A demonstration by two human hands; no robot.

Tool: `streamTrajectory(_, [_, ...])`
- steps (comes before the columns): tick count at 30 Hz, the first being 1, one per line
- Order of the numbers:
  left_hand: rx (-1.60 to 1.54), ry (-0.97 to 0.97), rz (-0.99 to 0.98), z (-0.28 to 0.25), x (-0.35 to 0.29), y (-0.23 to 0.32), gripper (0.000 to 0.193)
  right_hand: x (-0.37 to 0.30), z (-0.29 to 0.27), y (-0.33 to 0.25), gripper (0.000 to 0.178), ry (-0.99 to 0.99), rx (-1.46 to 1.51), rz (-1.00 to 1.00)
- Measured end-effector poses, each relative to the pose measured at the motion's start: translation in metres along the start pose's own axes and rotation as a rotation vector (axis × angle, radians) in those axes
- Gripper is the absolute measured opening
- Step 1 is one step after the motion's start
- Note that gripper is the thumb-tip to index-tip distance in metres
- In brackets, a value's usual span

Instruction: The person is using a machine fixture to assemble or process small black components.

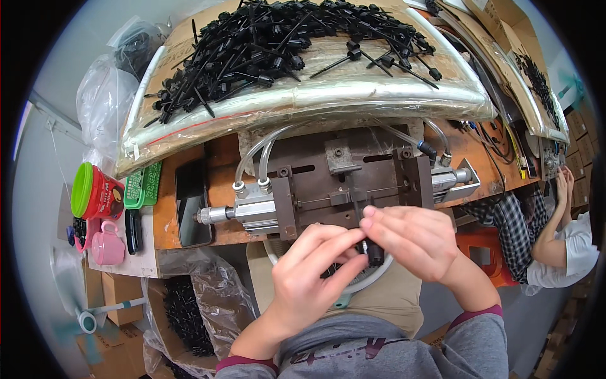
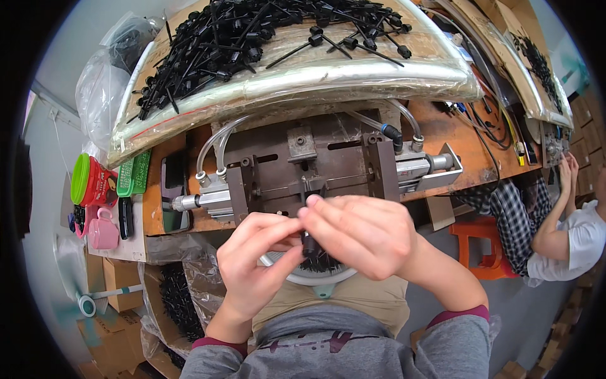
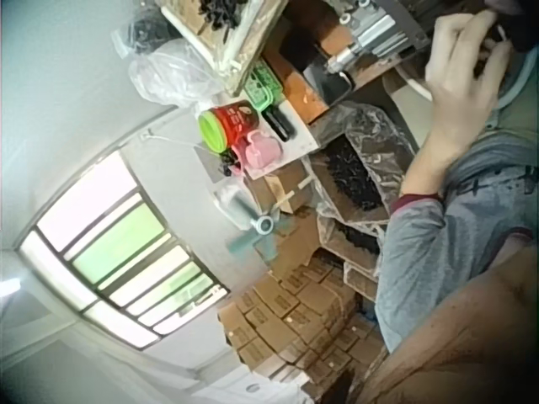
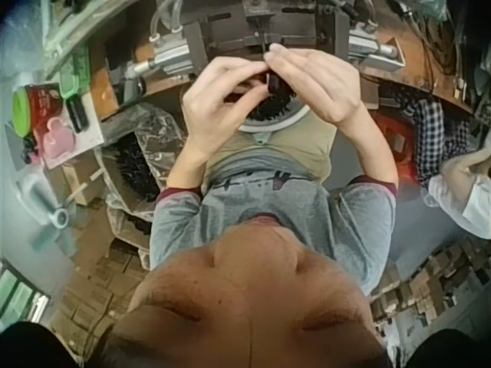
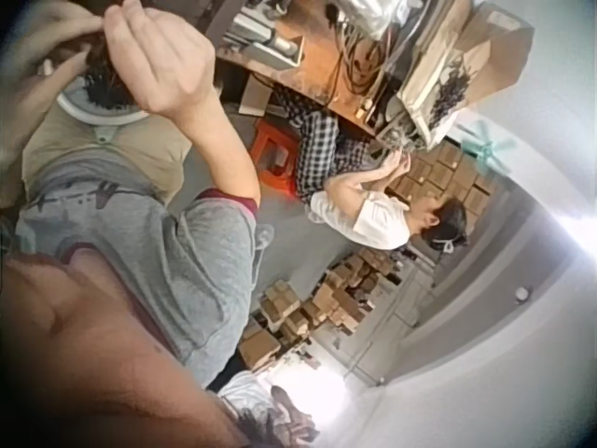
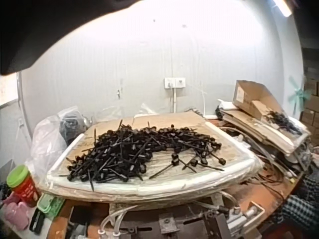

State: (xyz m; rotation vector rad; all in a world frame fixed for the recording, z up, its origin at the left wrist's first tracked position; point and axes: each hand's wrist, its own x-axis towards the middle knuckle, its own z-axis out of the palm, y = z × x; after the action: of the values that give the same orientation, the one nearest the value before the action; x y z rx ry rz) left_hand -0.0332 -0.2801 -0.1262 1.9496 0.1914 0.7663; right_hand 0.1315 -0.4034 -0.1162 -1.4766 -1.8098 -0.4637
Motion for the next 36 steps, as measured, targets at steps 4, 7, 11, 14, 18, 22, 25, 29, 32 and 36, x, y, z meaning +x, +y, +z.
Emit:
streamTrajectory(4, [0.342, -0.028, 0.171, 0.003, -0.008, -0.011, 0.033, -0.012, -0.011, 0.0, 0.035, 0.066, -0.014, 0.271])
streamTrajectory(7, [0.497, -0.045, 0.247, 0.018, -0.01, -0.028, 0.027, -0.022, -0.012, -0.008, 0.038, 0.102, 0.001, 0.372])
streamTrajectory(11, [0.696, -0.072, 0.308, 0.024, -0.006, -0.036, 0.026, -0.022, -0.023, -0.034, 0.047, 0.111, 0.155, 0.449])
streamTrajectory(14, [0.713, -0.103, 0.258, 0.024, 0.0, -0.032, 0.026, -0.036, -0.028, -0.042, 0.056, 0.075, 0.209, 0.469])
streamTrajectory(18, [0.724, -0.11, 0.206, 0.023, 0.0, -0.032, 0.024, -0.044, -0.023, -0.053, 0.051, 0.104, 0.172, 0.495])
streamTrajectory(22, [0.731, -0.105, 0.221, 0.021, 0.001, -0.033, 0.023, -0.05, -0.018, -0.056, 0.038, 0.129, 0.137, 0.444])
streamTrajectory(25, [0.733, -0.088, 0.222, 0.023, 0.0, -0.035, 0.022, -0.051, -0.016, -0.055, 0.037, 0.128, 0.101, 0.424])
streamTrajectory(29, [0.735, -0.093, 0.216, 0.024, 0.0, -0.034, 0.022, -0.053, -0.014, -0.057, 0.036, 0.16, 0.051, 0.449])
streamTrajectory(32, [0.736, -0.101, 0.209, 0.025, 0.002, -0.033, 0.021, -0.056, -0.01, -0.06, 0.036, 0.182, -0.009, 0.465])
streamTrajectory(36, [0.746, -0.116, 0.206, 0.025, 0.001, -0.033, 0.021, -0.066, -0.008, -0.06, 0.036, 0.167, -0.072, 0.51])
